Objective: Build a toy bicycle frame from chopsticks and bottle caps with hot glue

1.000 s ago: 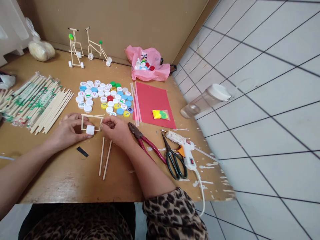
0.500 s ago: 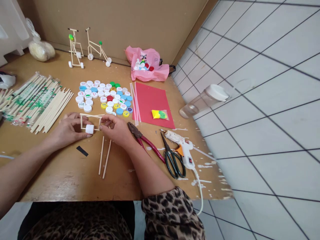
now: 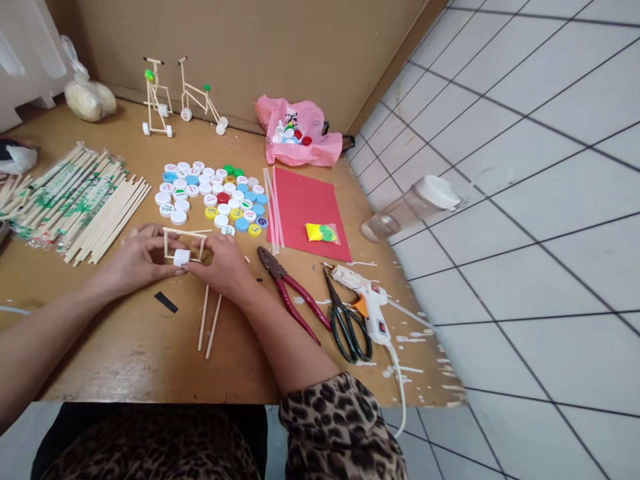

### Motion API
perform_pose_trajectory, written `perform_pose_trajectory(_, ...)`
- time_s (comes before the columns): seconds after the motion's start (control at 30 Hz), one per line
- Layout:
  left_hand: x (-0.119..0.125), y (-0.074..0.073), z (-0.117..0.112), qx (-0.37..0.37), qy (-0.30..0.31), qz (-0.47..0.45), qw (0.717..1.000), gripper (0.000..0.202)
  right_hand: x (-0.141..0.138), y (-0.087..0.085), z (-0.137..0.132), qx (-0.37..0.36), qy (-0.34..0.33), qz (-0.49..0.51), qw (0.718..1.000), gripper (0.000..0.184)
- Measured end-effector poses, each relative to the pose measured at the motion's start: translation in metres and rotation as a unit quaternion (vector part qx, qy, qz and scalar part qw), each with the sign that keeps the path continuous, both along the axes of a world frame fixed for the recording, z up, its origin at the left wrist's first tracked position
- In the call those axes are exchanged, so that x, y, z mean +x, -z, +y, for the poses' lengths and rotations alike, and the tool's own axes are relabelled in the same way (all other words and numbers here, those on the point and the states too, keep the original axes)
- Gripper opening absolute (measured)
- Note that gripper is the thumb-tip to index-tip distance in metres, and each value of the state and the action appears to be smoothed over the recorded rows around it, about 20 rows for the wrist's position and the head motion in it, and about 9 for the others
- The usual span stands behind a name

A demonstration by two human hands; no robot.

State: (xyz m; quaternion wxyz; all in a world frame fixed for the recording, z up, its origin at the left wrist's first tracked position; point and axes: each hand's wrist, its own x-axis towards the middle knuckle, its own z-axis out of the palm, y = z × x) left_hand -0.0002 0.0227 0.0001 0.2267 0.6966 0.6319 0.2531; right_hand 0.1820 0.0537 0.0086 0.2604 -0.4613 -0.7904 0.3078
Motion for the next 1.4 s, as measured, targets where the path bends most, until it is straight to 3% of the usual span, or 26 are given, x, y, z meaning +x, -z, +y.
perform_pose_trajectory(0.63, -0.005, 0.0, 0.0, 0.005, 0.005, -0.016, 1.0, 0.027, -0.005, 0.0, 0.0, -0.021, 0.009, -0.005, 1.0, 0.015)
perform_pose_trajectory(0.93, -0.006, -0.002, 0.001, -0.005, 0.008, -0.023, 1.0, 0.025, 0.005, -0.007, 0.009, -0.136, 0.019, 0.19, 0.972, 0.021)
perform_pose_trajectory(1.4, -0.006, -0.002, 0.001, -0.009, 0.007, -0.025, 1.0, 0.026, 0.0, -0.009, 0.007, -0.062, 0.031, 0.226, 0.972, 0.009)
